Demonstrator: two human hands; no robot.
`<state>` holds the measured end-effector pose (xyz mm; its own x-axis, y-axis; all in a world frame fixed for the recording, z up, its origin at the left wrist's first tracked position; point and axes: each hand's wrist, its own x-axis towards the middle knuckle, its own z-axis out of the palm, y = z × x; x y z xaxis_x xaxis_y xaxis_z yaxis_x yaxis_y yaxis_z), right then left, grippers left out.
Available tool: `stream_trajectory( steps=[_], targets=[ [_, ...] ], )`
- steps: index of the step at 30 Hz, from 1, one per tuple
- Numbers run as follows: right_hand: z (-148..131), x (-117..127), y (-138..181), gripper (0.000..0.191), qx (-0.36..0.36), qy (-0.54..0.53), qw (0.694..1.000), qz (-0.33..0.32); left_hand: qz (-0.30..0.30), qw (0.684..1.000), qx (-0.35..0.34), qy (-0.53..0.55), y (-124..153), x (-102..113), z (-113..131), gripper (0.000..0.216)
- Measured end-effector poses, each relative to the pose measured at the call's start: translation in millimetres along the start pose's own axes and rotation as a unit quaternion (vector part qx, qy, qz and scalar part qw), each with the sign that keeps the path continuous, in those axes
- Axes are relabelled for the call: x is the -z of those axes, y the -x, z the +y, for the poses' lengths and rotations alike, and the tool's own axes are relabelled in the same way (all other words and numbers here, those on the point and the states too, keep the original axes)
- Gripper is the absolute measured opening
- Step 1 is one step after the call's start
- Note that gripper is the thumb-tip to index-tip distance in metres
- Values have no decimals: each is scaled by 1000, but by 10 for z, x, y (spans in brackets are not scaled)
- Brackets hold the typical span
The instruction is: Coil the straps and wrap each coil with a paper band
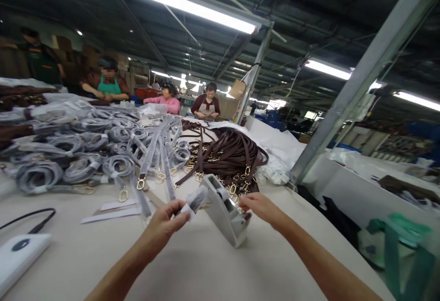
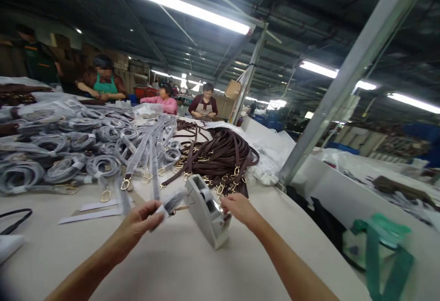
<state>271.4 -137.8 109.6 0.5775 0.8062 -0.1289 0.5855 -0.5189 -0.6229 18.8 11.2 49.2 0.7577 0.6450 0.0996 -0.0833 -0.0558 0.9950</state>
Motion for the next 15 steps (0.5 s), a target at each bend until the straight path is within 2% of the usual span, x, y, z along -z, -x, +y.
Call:
stream_trajectory(
  steps=[4, 7, 11, 15],
  targets=[
    [-55, -8, -142, 27, -107, -12, 992, -70, 0, 1000, -12, -11, 23, -52, 8, 32],
    [-117, 34, -161, 22, -139, -23, 986, -84, 16, 999, -31, -36, 25, -49, 1, 32],
    [-175, 200, -45, 20, -129, -56, 987, -71, 40, 997, -45, -53, 9, -22, -14, 32],
    [-19, 280, 279, 20, -88, -100, 990, -40, 38, 999, -27, -12, -13, -17, 0, 36]
  ],
)
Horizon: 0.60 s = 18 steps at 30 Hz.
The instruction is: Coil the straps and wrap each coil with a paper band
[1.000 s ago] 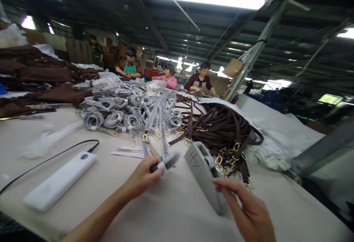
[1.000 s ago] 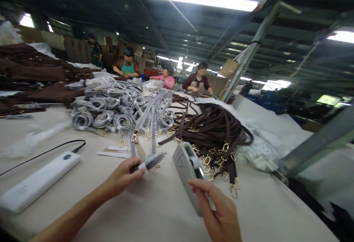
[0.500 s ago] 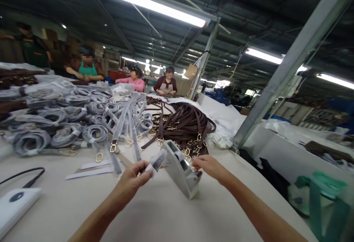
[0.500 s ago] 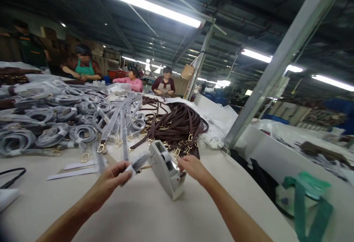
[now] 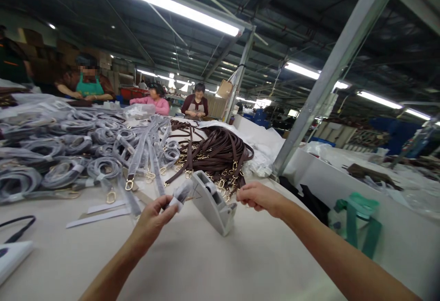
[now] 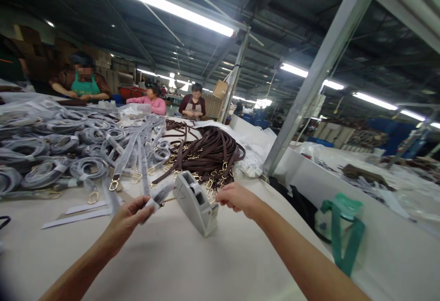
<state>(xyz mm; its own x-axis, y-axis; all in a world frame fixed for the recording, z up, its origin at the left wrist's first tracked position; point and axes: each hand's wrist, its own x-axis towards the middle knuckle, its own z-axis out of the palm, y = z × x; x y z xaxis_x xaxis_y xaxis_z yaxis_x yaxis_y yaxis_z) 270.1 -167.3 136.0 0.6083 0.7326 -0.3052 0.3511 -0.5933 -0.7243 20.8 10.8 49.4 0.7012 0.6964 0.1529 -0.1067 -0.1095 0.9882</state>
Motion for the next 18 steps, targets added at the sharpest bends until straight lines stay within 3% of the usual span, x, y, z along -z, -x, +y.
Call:
stream_trajectory(
  steps=[4, 10, 13, 16, 18],
  targets=[
    [430, -201, 213, 14, 12, -19, 998, 58, 7, 993, 50, 107, -19, -67, 67, 41],
    [874, -579, 166, 17, 35, -13, 994, 98, 11, 974, 80, 212, 10, -228, 189, 42],
    [772, -625, 293, 23, 66, -15, 996, 66, 23, 977, 70, 201, 33, -293, 169, 40],
    [362, -674, 536, 29, 161, -87, 983, -20, 27, 982, 64, 177, 66, -382, 112, 37],
    [23, -739, 638, 29, 215, -124, 968, -38, 27, 985, 60, 162, 97, -448, 87, 35]
  ],
)
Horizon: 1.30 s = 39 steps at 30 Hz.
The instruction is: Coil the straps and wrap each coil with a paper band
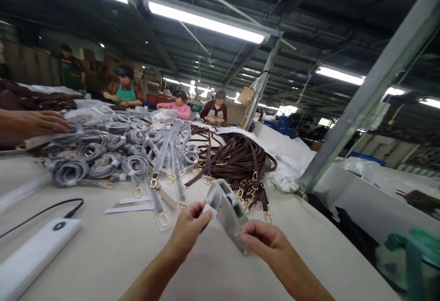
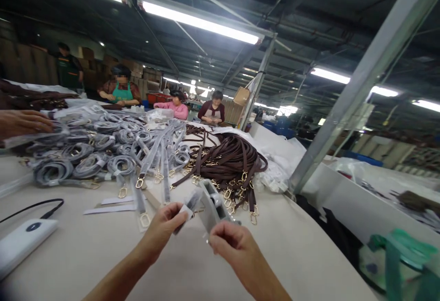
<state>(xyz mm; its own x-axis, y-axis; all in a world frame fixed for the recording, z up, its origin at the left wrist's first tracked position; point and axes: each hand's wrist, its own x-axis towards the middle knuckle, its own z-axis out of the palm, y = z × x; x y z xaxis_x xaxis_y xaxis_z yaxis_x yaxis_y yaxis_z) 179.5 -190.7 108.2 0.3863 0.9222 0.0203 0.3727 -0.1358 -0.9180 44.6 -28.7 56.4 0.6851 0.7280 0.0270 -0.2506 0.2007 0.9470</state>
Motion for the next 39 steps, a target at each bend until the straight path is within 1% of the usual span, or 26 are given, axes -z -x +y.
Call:
stream_trajectory(
  steps=[2, 4, 6, 8, 12, 15, 17, 20, 22, 24, 27, 29, 31, 33, 35, 36, 39],
  targets=[
    [-202, -139, -114, 31, 19, -21, 1000, -8, -6, 1000, -8, -18, 39, -45, -25, 33],
    [-238, -241, -240, 35, 20, -42, 999, -7, -11, 998, -31, -51, 77, -75, -31, 30],
    [-149, -303, -336, 38, 18, -50, 999, 3, -7, 993, -63, -94, 105, -87, -34, 28],
    [-22, -336, -390, 39, 23, -36, 999, 28, 5, 988, -86, -125, 118, -90, -40, 27],
    [111, -376, -421, 38, 35, 1, 996, 83, 5, 985, -96, -142, 113, -81, -51, 27],
    [108, -400, -427, 37, 24, 6, 996, 86, -15, 986, -98, -135, 112, -56, -38, 27],
    [107, -406, -429, 37, 18, 4, 997, 76, -44, 988, -92, -112, 128, -31, -21, 28],
    [125, -415, -429, 37, 14, 7, 997, 73, -96, 992, -63, -59, 174, 2, -4, 31],
    [138, -432, -430, 37, 14, 12, 997, 76, -113, 992, -51, -29, 205, 8, -8, 34],
    [140, -454, -432, 37, 18, 22, 997, 79, -105, 993, -48, -13, 223, -6, -25, 40],
    [124, -463, -428, 38, 16, 32, 997, 64, -42, 999, -17, 10, 225, -51, -54, 45],
    [107, -434, -414, 36, 5, -1, 999, 32, -9, 999, 15, 33, 221, -72, -55, 49],
    [91, -385, -392, 30, -14, -64, 998, -7, -20, 998, 37, 56, 223, -71, -37, 49],
    [81, -342, -370, 31, -15, -116, 993, -26, -48, 995, 46, 71, 231, -52, -12, 47],
    [80, -333, -353, 31, 7, -131, 991, -17, -74, 992, 54, 85, 239, -31, 5, 44],
    [86, -346, -348, 27, 24, -126, 992, -6, -79, 991, 56, 93, 241, -23, 6, 43],
    [131, -437, -349, 16, 66, -104, 991, 43, -65, 991, 54, 108, 240, -20, -14, 40]
  ],
)
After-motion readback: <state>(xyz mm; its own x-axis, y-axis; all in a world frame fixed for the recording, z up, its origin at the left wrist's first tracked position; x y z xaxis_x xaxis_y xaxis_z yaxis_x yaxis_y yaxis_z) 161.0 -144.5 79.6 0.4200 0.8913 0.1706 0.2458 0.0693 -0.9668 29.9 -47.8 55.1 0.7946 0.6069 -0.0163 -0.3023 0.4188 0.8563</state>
